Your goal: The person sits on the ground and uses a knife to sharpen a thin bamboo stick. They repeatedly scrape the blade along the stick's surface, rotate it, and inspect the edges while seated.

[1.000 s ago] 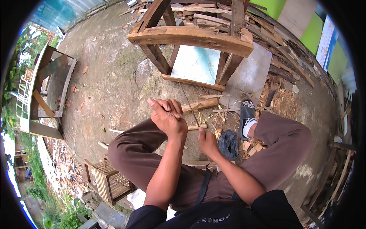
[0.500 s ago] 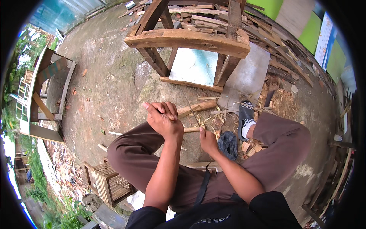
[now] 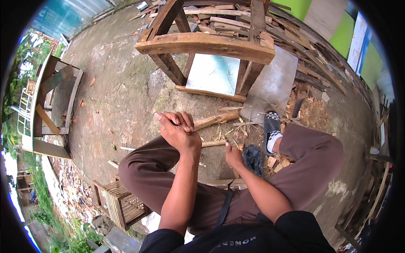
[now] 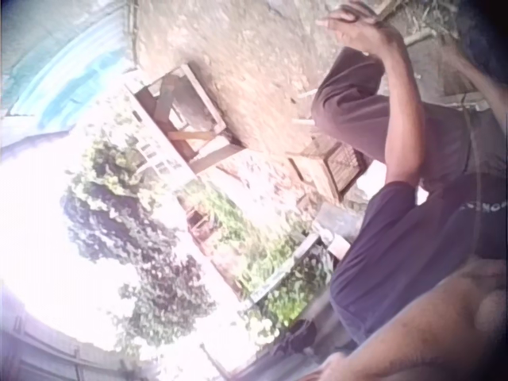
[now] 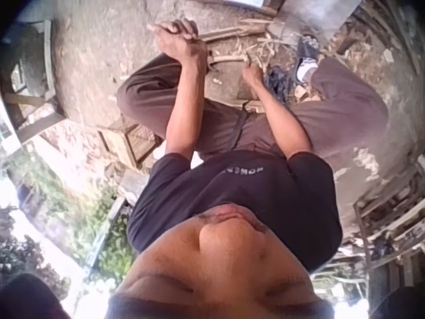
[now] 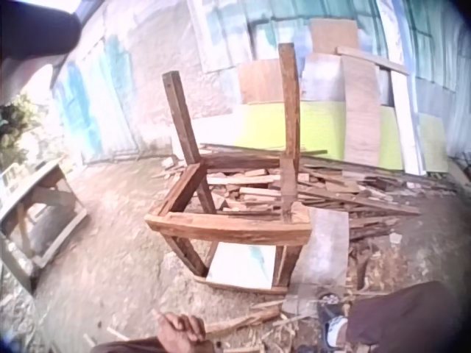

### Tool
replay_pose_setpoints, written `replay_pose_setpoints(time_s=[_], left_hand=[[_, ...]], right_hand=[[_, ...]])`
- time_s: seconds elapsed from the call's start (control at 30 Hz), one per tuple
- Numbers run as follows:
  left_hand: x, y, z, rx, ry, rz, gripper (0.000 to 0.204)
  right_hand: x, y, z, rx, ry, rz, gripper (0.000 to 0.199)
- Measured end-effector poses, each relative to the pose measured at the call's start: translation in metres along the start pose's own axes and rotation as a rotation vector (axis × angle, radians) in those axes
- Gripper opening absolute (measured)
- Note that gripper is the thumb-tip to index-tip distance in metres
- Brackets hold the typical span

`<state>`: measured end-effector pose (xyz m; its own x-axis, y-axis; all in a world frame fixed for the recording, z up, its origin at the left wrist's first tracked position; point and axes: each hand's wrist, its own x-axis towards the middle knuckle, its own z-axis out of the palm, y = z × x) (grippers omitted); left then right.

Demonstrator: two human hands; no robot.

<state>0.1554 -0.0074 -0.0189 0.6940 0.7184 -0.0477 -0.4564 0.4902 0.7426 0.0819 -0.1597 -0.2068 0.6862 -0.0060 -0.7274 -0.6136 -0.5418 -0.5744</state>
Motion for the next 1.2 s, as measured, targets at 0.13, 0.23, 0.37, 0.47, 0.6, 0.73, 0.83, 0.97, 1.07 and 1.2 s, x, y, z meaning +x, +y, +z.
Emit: replay_pose_setpoints(time_s=[0.13,0.23,0.37,0.47,0.6,0.73,0.83,0.97,1.07,1.2], left_hand=[[-0.004,-0.002,0.012,0.028,0.003,-0.015,0.054],[0.001,-0.001,0.002,0.012,0.024,-0.027,0.054],[0.005,0.0,0.001,-0.011,-0.016,-0.049,0.055],[0.004,0.002,0.003,0.008,-0.05,-0.053,0.055],[0.001,0.002,0.002,0.021,-0.057,-0.073,0.055],[0.001,0.003,0.004,0.01,-0.038,-0.1,0.056],[0.005,0.005,-0.002,0.01,-0.042,-0.076,0.056],[-0.001,0.005,0.001,0.022,-0.049,-0.077,0.055],[0.0,0.004,0.0,0.041,-0.041,-0.061,0.055],[0.006,0.006,-0.005,0.016,-0.064,-0.066,0.056]], right_hand=[[0.008,0.015,0.022,0.012,0.179,-0.38,0.059],[-0.03,-0.036,0.014,0.182,0.109,-0.653,0.055],[-0.033,-0.044,0.009,0.149,0.07,-0.617,0.053],[-0.016,-0.03,0.005,0.067,0.087,-0.406,0.056],[-0.057,-0.056,-0.003,0.199,0.025,-0.637,0.056],[-0.066,-0.069,-0.012,0.206,-0.014,-0.668,0.054],[-0.06,-0.063,-0.014,0.146,0.004,-0.641,0.05],[-0.084,-0.074,-0.018,0.156,-0.003,-0.634,0.042],[-0.063,-0.06,-0.01,0.146,0.017,-0.541,0.041],[-0.081,-0.077,-0.018,0.159,-0.004,-0.582,0.044]])
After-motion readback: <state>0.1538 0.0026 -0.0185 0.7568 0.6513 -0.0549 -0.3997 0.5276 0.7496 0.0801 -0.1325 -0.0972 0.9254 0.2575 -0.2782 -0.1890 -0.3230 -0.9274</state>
